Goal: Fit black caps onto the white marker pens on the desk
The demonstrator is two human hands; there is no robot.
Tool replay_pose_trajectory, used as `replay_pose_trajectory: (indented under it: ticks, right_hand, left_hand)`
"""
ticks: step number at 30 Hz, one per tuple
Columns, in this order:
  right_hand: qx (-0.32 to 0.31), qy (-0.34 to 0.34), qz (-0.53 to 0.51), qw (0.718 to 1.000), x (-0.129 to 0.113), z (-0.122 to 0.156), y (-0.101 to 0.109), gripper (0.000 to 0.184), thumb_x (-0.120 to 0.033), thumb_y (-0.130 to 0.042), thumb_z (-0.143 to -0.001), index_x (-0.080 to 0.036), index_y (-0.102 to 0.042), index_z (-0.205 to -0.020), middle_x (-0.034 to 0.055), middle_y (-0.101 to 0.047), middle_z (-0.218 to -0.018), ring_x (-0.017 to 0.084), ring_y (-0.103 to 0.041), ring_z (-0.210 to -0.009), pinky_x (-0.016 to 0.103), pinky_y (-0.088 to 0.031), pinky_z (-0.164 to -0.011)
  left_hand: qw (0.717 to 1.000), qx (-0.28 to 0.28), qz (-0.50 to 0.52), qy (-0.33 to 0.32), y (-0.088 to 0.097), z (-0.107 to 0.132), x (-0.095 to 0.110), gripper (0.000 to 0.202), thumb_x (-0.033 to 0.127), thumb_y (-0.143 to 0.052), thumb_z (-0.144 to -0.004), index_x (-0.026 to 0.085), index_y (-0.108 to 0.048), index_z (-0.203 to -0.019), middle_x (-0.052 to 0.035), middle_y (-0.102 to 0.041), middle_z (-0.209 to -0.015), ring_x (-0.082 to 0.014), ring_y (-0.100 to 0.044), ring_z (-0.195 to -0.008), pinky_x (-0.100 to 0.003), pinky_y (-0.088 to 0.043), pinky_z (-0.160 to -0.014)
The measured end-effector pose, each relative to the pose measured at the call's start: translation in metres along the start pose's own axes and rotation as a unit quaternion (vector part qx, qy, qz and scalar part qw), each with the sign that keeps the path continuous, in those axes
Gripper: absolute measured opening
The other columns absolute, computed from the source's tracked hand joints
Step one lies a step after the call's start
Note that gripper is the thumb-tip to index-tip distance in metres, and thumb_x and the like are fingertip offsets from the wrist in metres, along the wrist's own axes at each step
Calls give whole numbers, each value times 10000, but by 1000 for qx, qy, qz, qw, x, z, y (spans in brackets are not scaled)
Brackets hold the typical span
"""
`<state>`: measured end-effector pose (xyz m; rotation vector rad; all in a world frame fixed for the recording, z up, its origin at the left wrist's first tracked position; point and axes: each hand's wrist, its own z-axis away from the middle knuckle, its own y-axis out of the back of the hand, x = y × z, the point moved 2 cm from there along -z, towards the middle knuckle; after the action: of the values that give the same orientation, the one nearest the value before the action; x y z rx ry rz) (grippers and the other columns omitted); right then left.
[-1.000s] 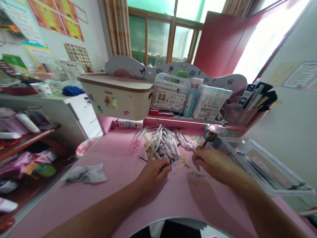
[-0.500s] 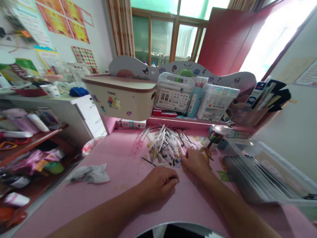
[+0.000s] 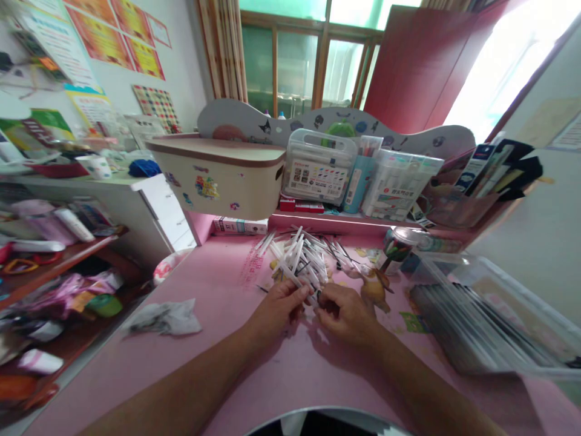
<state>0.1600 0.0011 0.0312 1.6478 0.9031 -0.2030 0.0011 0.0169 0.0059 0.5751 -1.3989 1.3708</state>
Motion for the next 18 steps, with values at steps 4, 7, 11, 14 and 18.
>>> replay_pose_trajectory:
  ticks: [4, 7, 11, 14, 18]
  right_hand:
    - [53, -78, 36, 995, 23, -7, 5, 199, -224, -491, -882, -182, -595, -717, 35, -621, -729, 167, -545, -697, 273, -381, -657]
    - [67, -134, 96, 984, 41, -13, 7, 162, -163, -487, -866, -158, -646, -836, 76, -650, -882, 194, -570, -824, 304, -397, -770]
    - [24, -154, 159, 975, 48, -19, 0, 167, -194, -521, -878, -165, -677, -929, 83, -628, -1005, 207, -560, -954, 308, -389, -865]
    - [25, -163, 182, 969, 47, -22, -5, 152, -258, -549, -886, -171, -671, -917, 79, -619, -999, 219, -546, -974, 317, -381, -869]
    - [28, -171, 197, 965, 48, -25, -8, 114, -233, -559, -865, -170, -654, -852, 77, -616, -953, 217, -535, -934, 312, -360, -822]
  left_hand:
    - [999, 39, 0, -7, 6, -6, -1, 324, 436, -737, -744, 147, -597, -788, 15, -604, -562, -73, -511, -447, -167, -383, -431]
    - [998, 55, -2, -6, 7, -7, 0, 321, 438, -720, -749, 154, -573, -780, 0, -633, -567, -84, -543, -454, -175, -422, -445]
    - [998, 57, -13, -2, 7, -6, 2, 316, 453, -691, -757, 168, -557, -789, 8, -623, -542, -100, -521, -412, -198, -444, -396]
    - [998, 55, -12, -8, 6, -5, 2, 316, 457, -688, -756, 171, -560, -801, 20, -606, -531, -104, -504, -399, -209, -449, -370]
    - [998, 57, -14, -12, 6, -5, 3, 333, 468, -699, -750, 169, -556, -783, 17, -605, -534, -95, -514, -410, -182, -425, -369]
